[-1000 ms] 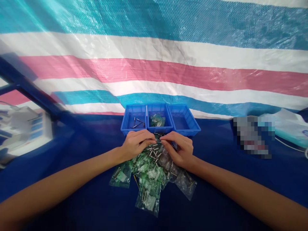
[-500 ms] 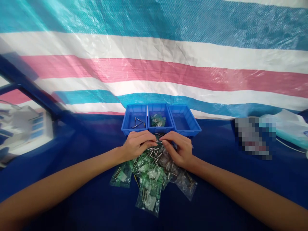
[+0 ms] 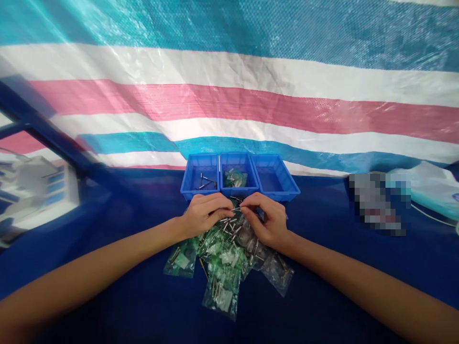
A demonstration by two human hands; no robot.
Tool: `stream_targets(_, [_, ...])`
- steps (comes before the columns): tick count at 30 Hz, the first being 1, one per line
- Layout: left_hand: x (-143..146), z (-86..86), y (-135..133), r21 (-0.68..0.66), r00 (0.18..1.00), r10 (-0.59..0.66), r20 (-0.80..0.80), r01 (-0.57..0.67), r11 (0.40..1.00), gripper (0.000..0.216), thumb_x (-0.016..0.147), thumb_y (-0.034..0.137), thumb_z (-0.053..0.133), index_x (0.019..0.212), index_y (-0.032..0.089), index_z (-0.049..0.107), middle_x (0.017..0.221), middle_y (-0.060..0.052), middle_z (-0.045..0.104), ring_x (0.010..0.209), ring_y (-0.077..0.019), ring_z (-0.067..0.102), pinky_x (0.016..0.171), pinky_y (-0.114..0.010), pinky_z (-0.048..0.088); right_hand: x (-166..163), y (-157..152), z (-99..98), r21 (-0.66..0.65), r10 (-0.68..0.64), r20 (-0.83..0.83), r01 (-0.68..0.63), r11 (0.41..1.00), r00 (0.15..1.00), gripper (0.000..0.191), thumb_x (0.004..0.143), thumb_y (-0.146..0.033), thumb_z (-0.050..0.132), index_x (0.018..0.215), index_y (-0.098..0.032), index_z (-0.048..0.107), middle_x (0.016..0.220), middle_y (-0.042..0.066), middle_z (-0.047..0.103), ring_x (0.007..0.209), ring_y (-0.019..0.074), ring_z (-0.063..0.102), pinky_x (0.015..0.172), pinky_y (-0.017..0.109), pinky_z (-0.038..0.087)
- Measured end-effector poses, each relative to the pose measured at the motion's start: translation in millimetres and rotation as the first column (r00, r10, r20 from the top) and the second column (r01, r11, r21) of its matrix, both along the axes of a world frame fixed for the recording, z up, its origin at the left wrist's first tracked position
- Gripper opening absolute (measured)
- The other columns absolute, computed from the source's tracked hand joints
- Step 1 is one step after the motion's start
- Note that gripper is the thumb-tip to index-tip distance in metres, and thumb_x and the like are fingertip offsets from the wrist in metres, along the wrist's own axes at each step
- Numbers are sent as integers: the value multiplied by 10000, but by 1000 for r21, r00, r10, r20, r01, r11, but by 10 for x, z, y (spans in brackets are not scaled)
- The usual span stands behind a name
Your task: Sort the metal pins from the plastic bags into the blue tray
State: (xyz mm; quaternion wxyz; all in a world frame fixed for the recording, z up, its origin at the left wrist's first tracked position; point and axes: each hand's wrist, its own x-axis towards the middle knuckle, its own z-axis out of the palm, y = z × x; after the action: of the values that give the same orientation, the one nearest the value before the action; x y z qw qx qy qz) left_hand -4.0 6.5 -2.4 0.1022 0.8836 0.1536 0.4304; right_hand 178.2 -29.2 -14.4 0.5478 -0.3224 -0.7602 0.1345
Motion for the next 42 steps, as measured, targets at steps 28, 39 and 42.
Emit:
stream_targets(28, [2, -28, -8, 0, 990, 137, 46, -137, 991, 138, 832, 221, 587, 727, 139, 627, 622, 2, 653, 523, -70, 577, 503, -168, 425, -4, 9, -44, 75, -3, -50, 7, 997, 999, 114, 794, -76, 550, 832, -171, 601, 675, 16, 621, 611, 126, 592, 538, 247, 464])
stream_targets(39, [-1, -28, 7, 5, 992, 110, 60, -110, 994, 142, 854, 213, 553, 748, 137, 611, 620, -5, 632, 523, -72, 553, 498, -173, 415, -11, 4, -26, 69, -10, -47, 13, 998, 999, 97, 801, -99, 553, 829, -176, 605, 670, 21, 626, 608, 131, 594, 529, 252, 474])
stream_targets(42, [-2, -29, 6, 2, 993, 97, 62, -98, 995, 135, 855, 206, 551, 753, 136, 605, 618, -5, 629, 520, -71, 549, 493, -173, 411, -8, 3, -27, 69, -14, -43, 17, 998, 999, 97, 803, -103, 552, 831, -180, 605, 675, 21, 628, 605, 130, 591, 525, 253, 474])
